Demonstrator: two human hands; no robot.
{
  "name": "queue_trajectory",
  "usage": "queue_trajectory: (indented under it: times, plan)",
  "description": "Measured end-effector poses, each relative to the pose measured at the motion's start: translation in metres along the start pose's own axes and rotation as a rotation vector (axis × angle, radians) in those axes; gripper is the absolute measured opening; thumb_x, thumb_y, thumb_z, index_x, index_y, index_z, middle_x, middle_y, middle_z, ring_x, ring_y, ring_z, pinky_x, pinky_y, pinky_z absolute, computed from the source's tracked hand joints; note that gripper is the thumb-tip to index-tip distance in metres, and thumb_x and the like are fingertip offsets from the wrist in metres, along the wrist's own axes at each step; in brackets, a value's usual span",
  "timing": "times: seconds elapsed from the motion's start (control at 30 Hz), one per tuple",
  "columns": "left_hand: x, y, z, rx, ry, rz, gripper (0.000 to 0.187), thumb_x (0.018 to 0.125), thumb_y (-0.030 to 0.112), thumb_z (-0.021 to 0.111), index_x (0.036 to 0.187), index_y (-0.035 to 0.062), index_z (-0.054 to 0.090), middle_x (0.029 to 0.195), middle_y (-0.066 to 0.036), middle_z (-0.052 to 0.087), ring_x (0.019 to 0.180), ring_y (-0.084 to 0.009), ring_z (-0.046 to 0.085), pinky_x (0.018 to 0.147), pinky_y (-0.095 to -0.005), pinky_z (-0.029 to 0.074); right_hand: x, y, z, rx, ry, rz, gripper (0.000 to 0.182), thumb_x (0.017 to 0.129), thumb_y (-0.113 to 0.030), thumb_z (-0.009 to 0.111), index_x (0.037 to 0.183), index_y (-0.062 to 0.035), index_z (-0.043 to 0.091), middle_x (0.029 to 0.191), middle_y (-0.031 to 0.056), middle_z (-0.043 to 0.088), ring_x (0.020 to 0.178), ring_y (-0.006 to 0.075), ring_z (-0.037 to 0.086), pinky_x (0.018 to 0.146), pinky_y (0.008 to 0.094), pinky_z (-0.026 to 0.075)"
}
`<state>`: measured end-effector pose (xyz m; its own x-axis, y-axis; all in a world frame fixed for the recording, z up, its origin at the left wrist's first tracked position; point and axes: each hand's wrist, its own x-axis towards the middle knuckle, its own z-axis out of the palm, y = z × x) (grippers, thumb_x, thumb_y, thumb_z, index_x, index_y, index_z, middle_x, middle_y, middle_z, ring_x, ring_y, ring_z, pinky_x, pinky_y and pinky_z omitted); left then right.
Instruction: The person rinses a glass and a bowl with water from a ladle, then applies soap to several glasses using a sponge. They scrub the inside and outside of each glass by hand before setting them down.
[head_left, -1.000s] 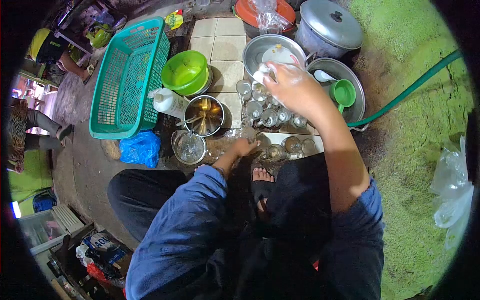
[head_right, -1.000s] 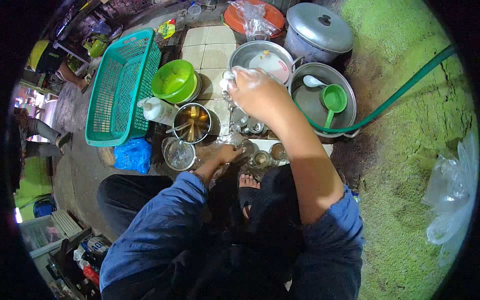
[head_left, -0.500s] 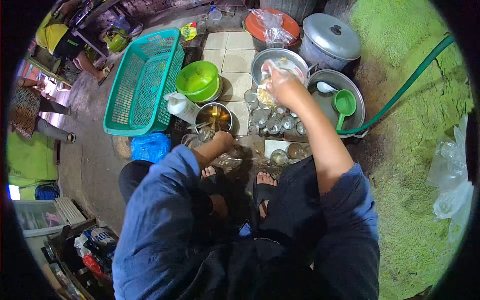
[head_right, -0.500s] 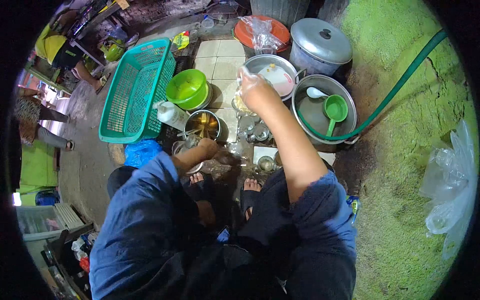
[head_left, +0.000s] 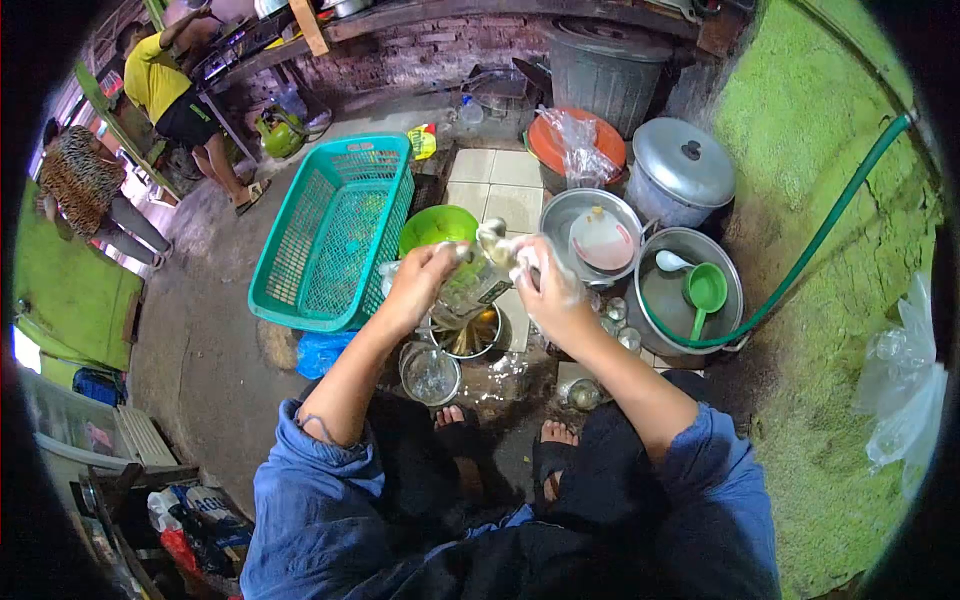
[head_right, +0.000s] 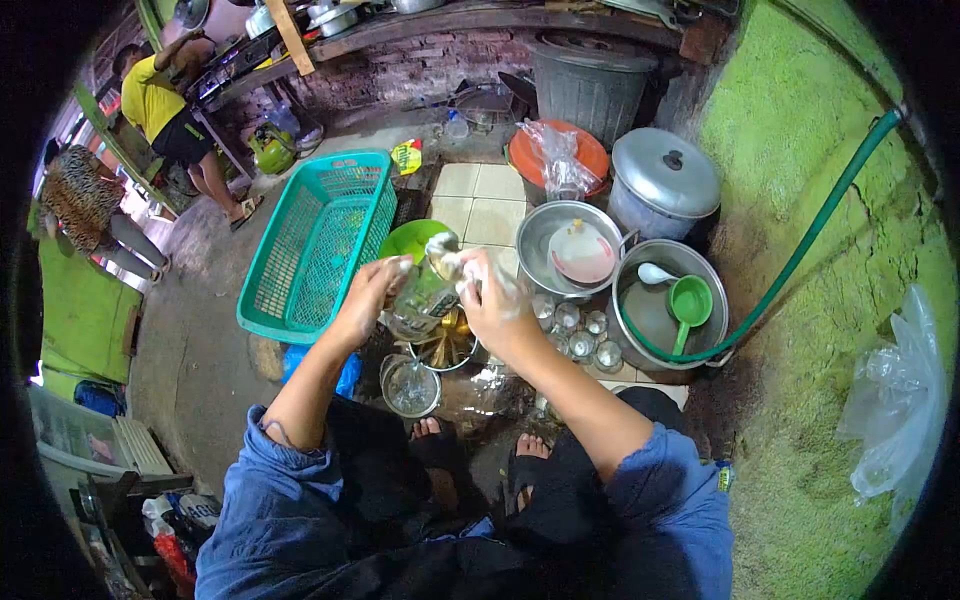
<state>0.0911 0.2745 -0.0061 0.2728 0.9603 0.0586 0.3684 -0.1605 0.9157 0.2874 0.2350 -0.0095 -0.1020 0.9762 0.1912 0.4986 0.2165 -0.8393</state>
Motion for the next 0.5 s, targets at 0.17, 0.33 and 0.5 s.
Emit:
queue_trajectory:
  times: [0.17,0.33,0.5]
  plan:
    - [-0.007,0.026,-0.007,0.480,-0.079,0.057,0.029,0.082,0.029,0.052,0.074,0.0060,0.068,0.060,-0.014,0.060,0.052,-0.0207,0.058,0.055,-0.0350,0.045,-0.006,0.024,0.005,-0.286,-0.280,-0.511,0.023,0.086,-0.011,0.042,0.104,-0.0022,0.053,0.105,0.0220,0.057,0.097,0.0372,0.056,0.086,0.0455,0.044]
    - [-0.022,0.029,0.009,0.568,-0.189,0.444,0.034,0.081,0.031,0.057,0.057,0.0068,0.061,0.053,-0.016,0.055,0.051,-0.0337,0.056,0.052,-0.0414,0.044,-0.016,0.013,0.001,-0.549,-0.563,-0.410,0.023,0.083,-0.018,0.045,0.095,-0.0030,0.058,0.095,0.0180,0.061,0.092,0.0346,0.058,0.081,0.0428,0.046]
    - [-0.034,0.038,0.033,0.490,0.083,0.811,0.025,0.075,0.018,0.066,0.053,0.0083,0.061,0.048,-0.008,0.053,0.043,-0.0238,0.052,0.043,-0.0350,0.038,-0.015,0.021,0.013,-0.091,-0.435,-0.218,0.026,0.085,-0.022,0.046,0.099,-0.0039,0.058,0.099,0.0153,0.062,0.091,0.0311,0.059,0.080,0.0387,0.046]
